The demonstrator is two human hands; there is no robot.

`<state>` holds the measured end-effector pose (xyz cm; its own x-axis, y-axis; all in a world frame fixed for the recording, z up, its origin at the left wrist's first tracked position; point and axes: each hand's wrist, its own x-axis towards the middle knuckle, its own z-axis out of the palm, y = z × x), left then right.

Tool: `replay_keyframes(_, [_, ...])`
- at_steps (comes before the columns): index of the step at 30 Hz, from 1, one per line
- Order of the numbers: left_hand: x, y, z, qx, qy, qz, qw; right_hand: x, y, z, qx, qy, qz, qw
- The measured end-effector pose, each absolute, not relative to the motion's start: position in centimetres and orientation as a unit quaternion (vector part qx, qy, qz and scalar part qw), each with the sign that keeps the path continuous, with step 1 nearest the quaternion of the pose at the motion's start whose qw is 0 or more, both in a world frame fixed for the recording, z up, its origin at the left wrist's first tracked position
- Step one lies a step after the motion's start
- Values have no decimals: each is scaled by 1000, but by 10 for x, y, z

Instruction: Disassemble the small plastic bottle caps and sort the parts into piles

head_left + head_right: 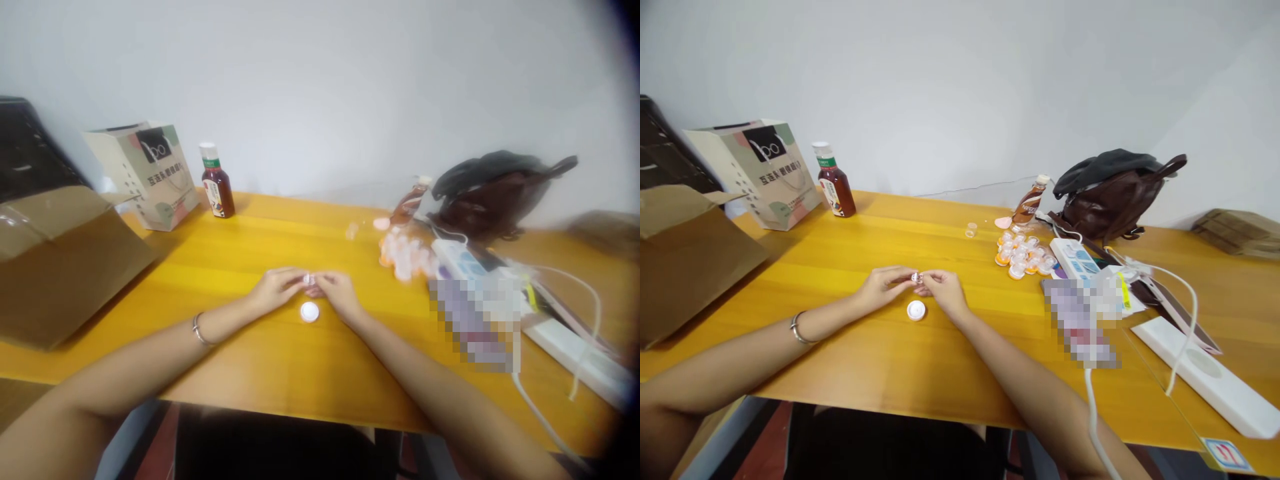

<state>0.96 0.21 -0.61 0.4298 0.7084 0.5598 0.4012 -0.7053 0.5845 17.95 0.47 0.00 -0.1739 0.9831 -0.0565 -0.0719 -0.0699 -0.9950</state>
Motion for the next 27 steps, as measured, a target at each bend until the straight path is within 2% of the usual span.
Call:
replay_keyframes(8, [8,0,-7,764,332,441,334,195,1,1,-395,-481,644,445])
replay_keyframes(13, [7,0,-7,762,324,440,348,194,-1,1,-381,-518,630,435])
replay_keyframes(16, [6,-1,-5,791,314,428,304,192,-3,2,-393,-541,609,426])
replay_keyframes(22, [4,-7,4,864,265,408,130,192,-1,1,-379,-533,618,437])
replay_keyframes(27, [5,-8,2,868,255,424,32,191,2,-3,-383,-531,611,445])
